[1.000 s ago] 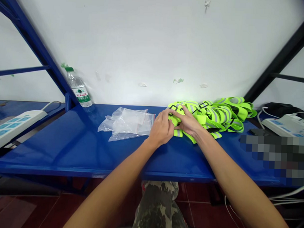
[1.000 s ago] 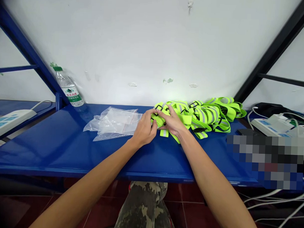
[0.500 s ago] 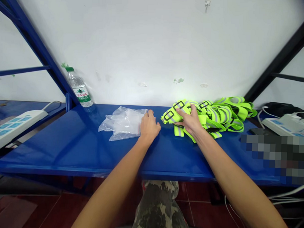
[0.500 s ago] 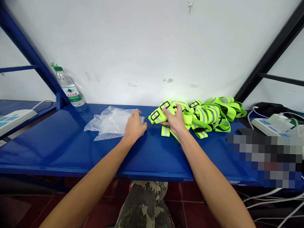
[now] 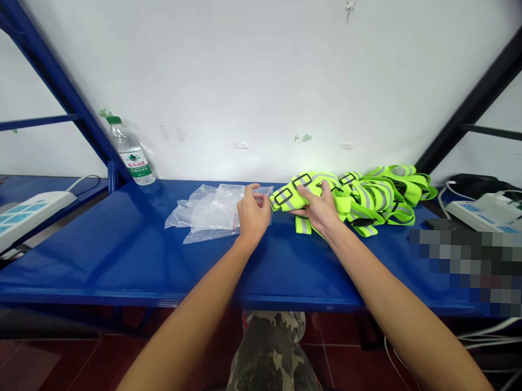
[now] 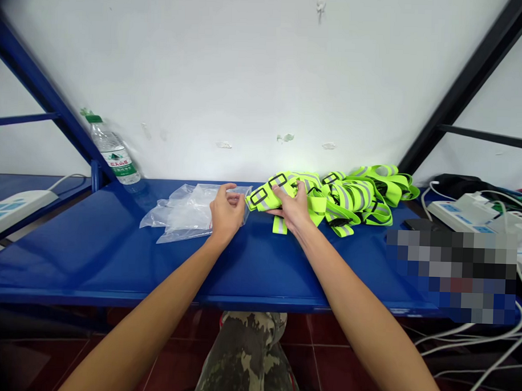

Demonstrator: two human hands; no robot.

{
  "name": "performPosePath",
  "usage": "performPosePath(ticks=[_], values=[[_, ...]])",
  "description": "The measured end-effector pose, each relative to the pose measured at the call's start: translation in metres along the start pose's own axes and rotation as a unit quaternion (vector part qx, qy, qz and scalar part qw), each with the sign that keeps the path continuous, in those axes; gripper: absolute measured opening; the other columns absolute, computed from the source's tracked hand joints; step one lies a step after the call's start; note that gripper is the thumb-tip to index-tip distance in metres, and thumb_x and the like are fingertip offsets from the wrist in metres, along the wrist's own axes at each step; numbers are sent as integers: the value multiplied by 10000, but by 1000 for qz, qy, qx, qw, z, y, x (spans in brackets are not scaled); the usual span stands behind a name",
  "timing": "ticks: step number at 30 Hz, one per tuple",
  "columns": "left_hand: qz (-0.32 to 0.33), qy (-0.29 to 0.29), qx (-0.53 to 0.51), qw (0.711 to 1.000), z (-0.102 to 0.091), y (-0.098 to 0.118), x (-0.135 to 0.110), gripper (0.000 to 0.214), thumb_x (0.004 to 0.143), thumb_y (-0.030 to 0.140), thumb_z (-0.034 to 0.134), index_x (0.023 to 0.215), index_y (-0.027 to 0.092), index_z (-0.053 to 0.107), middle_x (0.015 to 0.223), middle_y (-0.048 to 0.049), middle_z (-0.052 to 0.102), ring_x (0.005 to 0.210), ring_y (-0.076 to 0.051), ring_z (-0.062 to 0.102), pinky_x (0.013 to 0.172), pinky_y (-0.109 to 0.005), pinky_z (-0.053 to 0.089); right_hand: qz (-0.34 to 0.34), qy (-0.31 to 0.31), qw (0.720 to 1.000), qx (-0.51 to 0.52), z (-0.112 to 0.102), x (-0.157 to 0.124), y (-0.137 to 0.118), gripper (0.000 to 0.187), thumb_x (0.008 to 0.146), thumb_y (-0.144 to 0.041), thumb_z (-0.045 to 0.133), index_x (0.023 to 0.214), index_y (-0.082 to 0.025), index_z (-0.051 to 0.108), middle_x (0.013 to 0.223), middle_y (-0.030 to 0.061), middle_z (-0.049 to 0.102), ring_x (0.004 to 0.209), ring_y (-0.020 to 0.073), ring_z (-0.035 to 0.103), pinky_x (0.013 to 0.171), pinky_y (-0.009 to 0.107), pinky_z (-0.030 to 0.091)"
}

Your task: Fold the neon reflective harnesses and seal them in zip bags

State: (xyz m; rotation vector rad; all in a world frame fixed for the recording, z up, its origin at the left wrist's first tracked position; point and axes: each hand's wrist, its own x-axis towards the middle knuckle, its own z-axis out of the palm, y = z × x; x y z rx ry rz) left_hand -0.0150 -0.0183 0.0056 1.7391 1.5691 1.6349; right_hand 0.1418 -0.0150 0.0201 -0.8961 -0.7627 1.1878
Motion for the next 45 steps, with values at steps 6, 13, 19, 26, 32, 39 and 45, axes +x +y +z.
performPosePath(ticks=[6,13,19,26,32,39,45], values=[[27,18,-51,998,4,-3,-2,298,850,208,597,1141,176,543,829,-22,680,642,-121,642,638,-232,516,-83,45,995,-37,7,-6,8,580,639,-393,820,1029,-298,401,967,-21,655,719,186,701,555,372,639],[55,23,-47,997,6,-1,-4,285,866,211,579,1147,180,545,827,-8,659,589,-97,615,603,-220,497,-194,11,972,-132,9,-11,18,519,695,-429,772,1035,-266,415,928,8,634,773,210,671,701,440,615],[75,23,-35,996,9,3,-9,238,871,210,571,1108,190,553,849,-12,672,572,-91,604,581,-217,485,-288,54,935,-199,12,-16,26,474,728,-423,745,1048,-243,446,959,35,613,889,217,646,910,468,550],[99,28,14,995,10,10,-15,120,866,191,562,985,187,565,803,-6,656,562,-104,583,618,-247,477,-74,88,993,2,19,-18,18,604,653,-436,800,1056,-305,368,1040,-5,630,783,200,700,622,422,639],[107,52,45,992,3,11,-13,120,947,253,493,1030,187,550,909,-47,673,710,-142,628,709,-272,484,-75,6,996,-47,22,-24,25,587,641,-427,812,1038,-291,401,1012,-4,639,797,196,696,602,374,643],[98,51,50,993,3,13,-14,144,943,235,501,1069,184,549,957,-70,674,859,-187,657,797,-303,490,-4,-26,999,-19,22,-25,27,595,614,-396,839,1010,-290,408,973,-30,654,771,181,691,605,376,638],[119,21,43,992,8,17,-22,130,956,237,477,1064,196,536,954,-66,672,862,-185,654,779,-303,486,-5,33,997,69,17,-16,19,558,664,-378,823,989,-295,377,975,-54,669,796,172,708,613,382,639]])
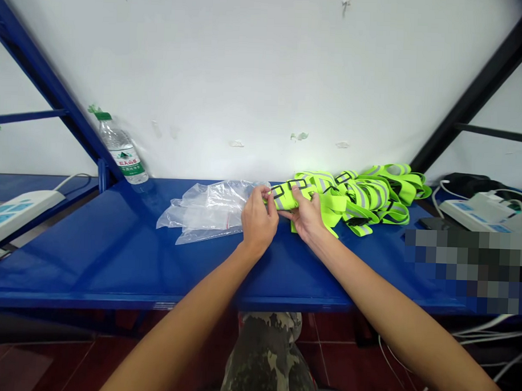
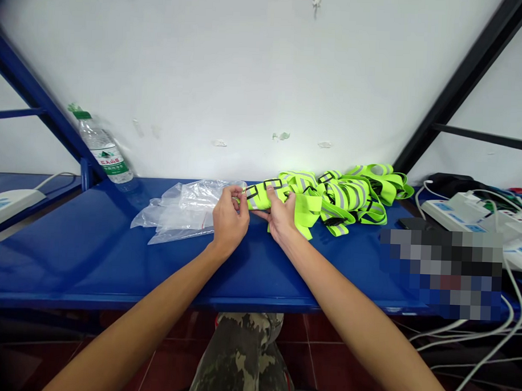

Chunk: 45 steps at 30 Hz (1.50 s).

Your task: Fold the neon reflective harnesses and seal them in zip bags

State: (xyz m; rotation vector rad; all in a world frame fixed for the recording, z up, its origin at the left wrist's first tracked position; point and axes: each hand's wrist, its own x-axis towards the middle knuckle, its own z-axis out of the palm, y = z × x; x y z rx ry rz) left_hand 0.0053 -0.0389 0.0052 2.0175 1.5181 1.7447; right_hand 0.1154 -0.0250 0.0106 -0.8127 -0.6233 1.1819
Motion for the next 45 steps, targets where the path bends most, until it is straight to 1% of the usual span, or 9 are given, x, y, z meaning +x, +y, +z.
performPosePath(ticks=[5,8,11,15,19,24,30,39,45], values=[[-13,-2,2,1000,-1,3,-1,121,948,229,479,1056,193,518,949,-68,670,840,-184,653,754,-304,483,-43,-17,998,-52,3,-8,10,550,672,-396,814,1016,-306,395,1021,-34,659,809,171,702,592,329,635],[-21,18,11,1000,-6,-1,5,141,940,235,492,1074,198,516,951,-67,666,844,-188,652,756,-308,479,-21,-61,995,-81,6,-15,14,568,648,-381,828,1026,-301,411,989,-31,661,786,176,696,583,335,633],[-42,55,15,998,-11,-5,12,156,940,242,498,1088,197,513,950,-66,662,868,-195,646,768,-314,475,16,-89,995,-51,8,-17,11,567,636,-358,841,1004,-292,415,979,-42,667,775,175,699,616,376,637],[-44,74,16,996,-10,-7,14,151,941,258,507,1074,188,515,957,-74,652,924,-211,620,818,-337,468,40,-72,996,22,5,-10,2,523,657,-311,826,968,-277,407,968,-44,685,827,200,709,658,454,635],[-27,52,1,998,-6,-5,9,134,932,244,513,1056,192,519,929,-66,636,906,-209,603,819,-342,467,44,-70,996,37,2,-6,0,526,658,-291,814,989,-275,405,995,-29,698,871,223,712,654,463,631],[-12,21,-12,1000,-4,0,6,170,905,185,517,1074,204,517,906,-52,634,891,-204,604,817,-345,472,48,-77,995,-31,5,-12,14,559,624,-307,839,1007,-285,434,925,-53,670,835,187,696,670,379,615],[-35,25,-39,998,-3,-1,8,205,907,193,513,1110,209,497,923,-53,639,890,-197,616,802,-329,480,-41,-50,994,-90,6,-10,23,584,591,-320,849,1017,-263,454,875,-44,655,856,155,670,781,304,574],[-17,-14,-67,998,3,0,0,186,934,213,494,1120,210,482,891,-42,634,823,-177,631,745,-297,490,-21,25,997,-72,6,-9,9,643,530,-321,875,978,-272,416,836,-45,660,759,190,691,596,319,601],[9,-60,-79,995,8,7,-8,124,958,208,455,1076,208,493,948,-77,646,855,-187,644,753,-312,515,-70,37,994,-73,2,-7,12,629,553,-328,854,986,-276,401,847,-54,651,745,175,680,563,289,577]])
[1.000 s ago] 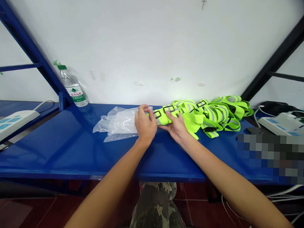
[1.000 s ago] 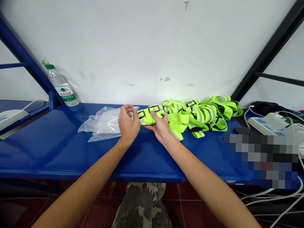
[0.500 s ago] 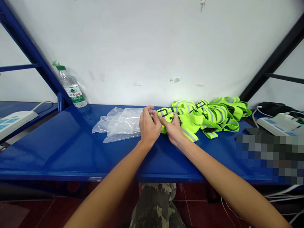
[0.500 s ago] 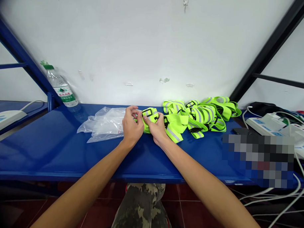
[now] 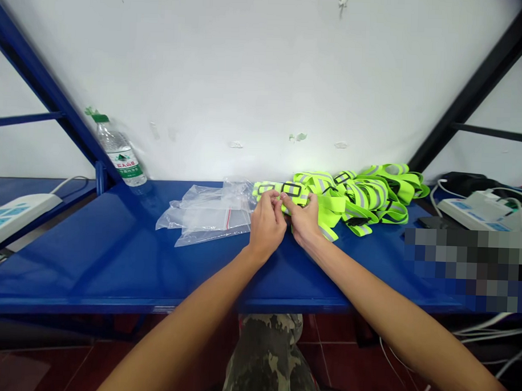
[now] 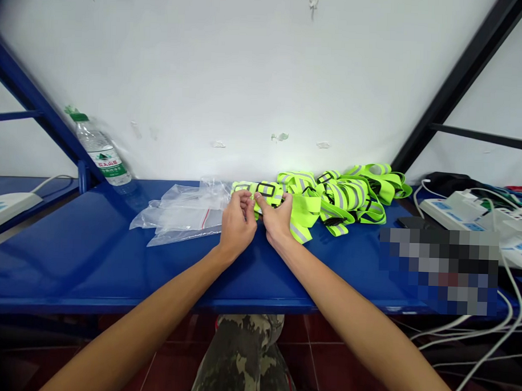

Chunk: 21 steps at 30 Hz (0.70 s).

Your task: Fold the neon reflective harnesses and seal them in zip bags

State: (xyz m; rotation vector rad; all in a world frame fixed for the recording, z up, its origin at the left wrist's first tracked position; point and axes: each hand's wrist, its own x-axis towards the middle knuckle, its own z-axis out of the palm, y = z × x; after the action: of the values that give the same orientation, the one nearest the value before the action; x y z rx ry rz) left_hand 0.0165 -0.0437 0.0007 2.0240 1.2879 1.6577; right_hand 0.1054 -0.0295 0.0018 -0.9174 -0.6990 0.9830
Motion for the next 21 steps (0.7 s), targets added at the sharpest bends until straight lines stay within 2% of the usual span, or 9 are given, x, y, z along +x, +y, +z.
performPosePath(ticks=[5,9,12,18,21], values=[[-1,48,0,999,-4,-4,5,148,954,206,459,1097,199,492,933,-71,637,872,-190,634,788,-322,512,-5,-103,994,-28,-1,1,-1,539,553,-313,846,883,-250,424,749,-67,630,667,147,641,577,269,534],[3,72,6,997,-9,-8,8,141,954,209,467,1092,205,493,905,-55,629,872,-181,626,805,-312,510,-88,-142,977,-132,-6,4,5,465,580,-294,828,766,-237,406,622,-88,535,577,116,542,517,224,419],[5,80,9,997,-9,-7,9,129,961,214,459,1085,208,492,920,-56,630,877,-175,625,813,-307,510,-134,-164,957,-200,-10,7,11,439,608,-310,803,731,-242,388,595,-89,467,550,117,474,507,234,371],[34,31,36,998,-7,-6,5,178,943,159,445,1110,191,495,944,-67,632,886,-179,628,807,-306,504,-170,-142,929,-295,-13,5,9,387,668,-328,729,736,-244,358,629,-75,422,555,112,381,530,255,328],[67,14,75,995,-11,-7,6,248,927,127,435,1166,175,480,941,-66,633,891,-186,632,802,-314,502,-198,-195,908,-315,-12,3,6,348,697,-312,683,749,-240,346,681,-59,419,606,119,384,564,265,340]])
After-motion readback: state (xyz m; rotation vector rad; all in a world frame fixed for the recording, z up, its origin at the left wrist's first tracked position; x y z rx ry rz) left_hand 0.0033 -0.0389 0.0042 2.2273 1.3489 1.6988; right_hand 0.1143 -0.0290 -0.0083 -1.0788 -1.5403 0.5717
